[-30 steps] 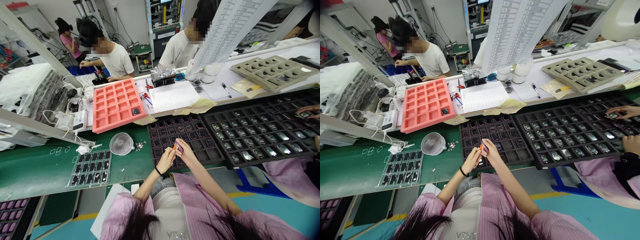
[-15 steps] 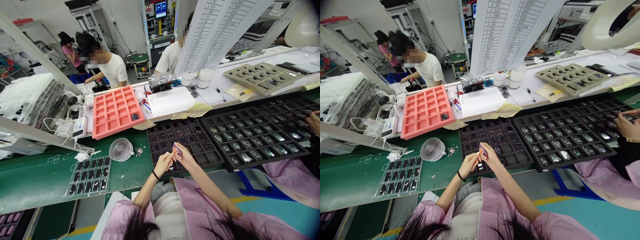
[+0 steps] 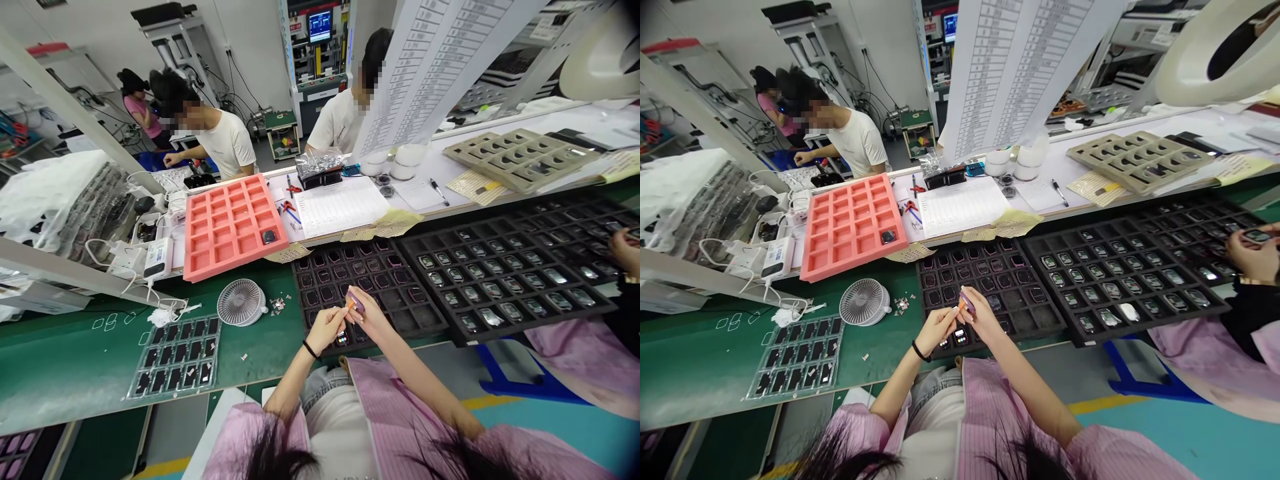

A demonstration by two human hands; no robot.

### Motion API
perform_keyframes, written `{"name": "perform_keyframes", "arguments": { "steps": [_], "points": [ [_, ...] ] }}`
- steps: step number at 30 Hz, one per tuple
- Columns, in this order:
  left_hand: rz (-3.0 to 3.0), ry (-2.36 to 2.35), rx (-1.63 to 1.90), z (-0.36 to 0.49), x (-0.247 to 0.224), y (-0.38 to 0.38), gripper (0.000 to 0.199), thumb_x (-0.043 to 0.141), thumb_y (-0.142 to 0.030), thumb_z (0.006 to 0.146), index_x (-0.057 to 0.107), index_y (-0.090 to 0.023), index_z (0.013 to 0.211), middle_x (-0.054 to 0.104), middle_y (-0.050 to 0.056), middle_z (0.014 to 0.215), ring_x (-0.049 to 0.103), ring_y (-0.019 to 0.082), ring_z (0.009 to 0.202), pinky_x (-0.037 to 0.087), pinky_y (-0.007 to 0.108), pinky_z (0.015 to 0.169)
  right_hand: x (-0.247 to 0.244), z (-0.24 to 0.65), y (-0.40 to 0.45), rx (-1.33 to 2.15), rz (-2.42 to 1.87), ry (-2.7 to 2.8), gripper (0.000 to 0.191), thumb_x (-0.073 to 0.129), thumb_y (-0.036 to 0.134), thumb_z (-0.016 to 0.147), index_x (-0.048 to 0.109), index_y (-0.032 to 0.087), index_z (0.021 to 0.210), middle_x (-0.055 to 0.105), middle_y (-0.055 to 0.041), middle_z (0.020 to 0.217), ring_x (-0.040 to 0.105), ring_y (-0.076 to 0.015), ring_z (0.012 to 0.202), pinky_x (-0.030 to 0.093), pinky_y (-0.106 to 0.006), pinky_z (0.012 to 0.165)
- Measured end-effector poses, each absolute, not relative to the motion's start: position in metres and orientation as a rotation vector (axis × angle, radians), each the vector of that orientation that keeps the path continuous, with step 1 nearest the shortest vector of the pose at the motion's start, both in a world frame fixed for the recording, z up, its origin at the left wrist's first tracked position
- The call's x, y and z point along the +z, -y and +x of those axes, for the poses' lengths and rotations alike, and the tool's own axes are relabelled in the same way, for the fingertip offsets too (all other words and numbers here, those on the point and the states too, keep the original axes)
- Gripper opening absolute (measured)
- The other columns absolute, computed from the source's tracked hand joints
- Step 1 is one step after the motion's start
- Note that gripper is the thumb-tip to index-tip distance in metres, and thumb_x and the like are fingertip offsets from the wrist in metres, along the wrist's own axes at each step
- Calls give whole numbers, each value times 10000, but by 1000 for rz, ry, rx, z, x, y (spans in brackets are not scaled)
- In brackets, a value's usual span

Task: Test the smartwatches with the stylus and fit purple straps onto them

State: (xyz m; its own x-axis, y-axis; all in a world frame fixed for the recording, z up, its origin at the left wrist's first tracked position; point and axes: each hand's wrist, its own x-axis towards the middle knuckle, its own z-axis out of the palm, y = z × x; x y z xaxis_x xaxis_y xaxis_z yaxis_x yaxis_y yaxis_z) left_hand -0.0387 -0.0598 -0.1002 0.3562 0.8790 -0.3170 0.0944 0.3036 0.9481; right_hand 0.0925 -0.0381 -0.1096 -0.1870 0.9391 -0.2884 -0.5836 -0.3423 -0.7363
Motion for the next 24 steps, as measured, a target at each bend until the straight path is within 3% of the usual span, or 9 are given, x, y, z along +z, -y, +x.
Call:
{"name": "perform_keyframes", "arguments": {
  "steps": [4,10,15,19,24],
  "points": [
    [1111,-1053,679,-39,-98,57,550,496,-661,778,601,-126,704,377,-91,398,233,23,315,164,186,351,-109,95,36,1735,-940,648,317,739,428,725,528,193,702,472,99,469,309,-10,276,176,-136,281],
    [983,-1006,744,-32,-104,54,552,555,-690,718,547,-141,665,354,-106,392,190,11,296,124,185,322,-124,91,30,1978,-651,341,399,742,393,722,448,184,554,345,118,364,191,8,262,233,-113,280],
    [913,-1031,778,-27,-111,52,550,555,-694,717,538,-147,668,344,-111,380,181,11,289,126,178,314,-144,89,28,2011,-672,227,363,738,326,725,463,175,543,449,85,392,212,7,256,191,-114,250],
    [900,-1030,797,-20,-115,48,554,537,-706,725,511,-156,658,338,-111,368,183,11,280,132,175,310,-146,90,31,1972,-686,235,402,728,335,730,427,185,510,383,95,346,209,-5,255,199,-119,249],
    [921,-1048,843,-16,-119,44,545,536,-712,720,482,-171,697,343,-118,408,199,9,289,140,166,312,-135,94,30,1758,-804,328,312,749,350,712,492,195,630,427,104,404,206,-8,269,196,-121,260]
  ]
}}
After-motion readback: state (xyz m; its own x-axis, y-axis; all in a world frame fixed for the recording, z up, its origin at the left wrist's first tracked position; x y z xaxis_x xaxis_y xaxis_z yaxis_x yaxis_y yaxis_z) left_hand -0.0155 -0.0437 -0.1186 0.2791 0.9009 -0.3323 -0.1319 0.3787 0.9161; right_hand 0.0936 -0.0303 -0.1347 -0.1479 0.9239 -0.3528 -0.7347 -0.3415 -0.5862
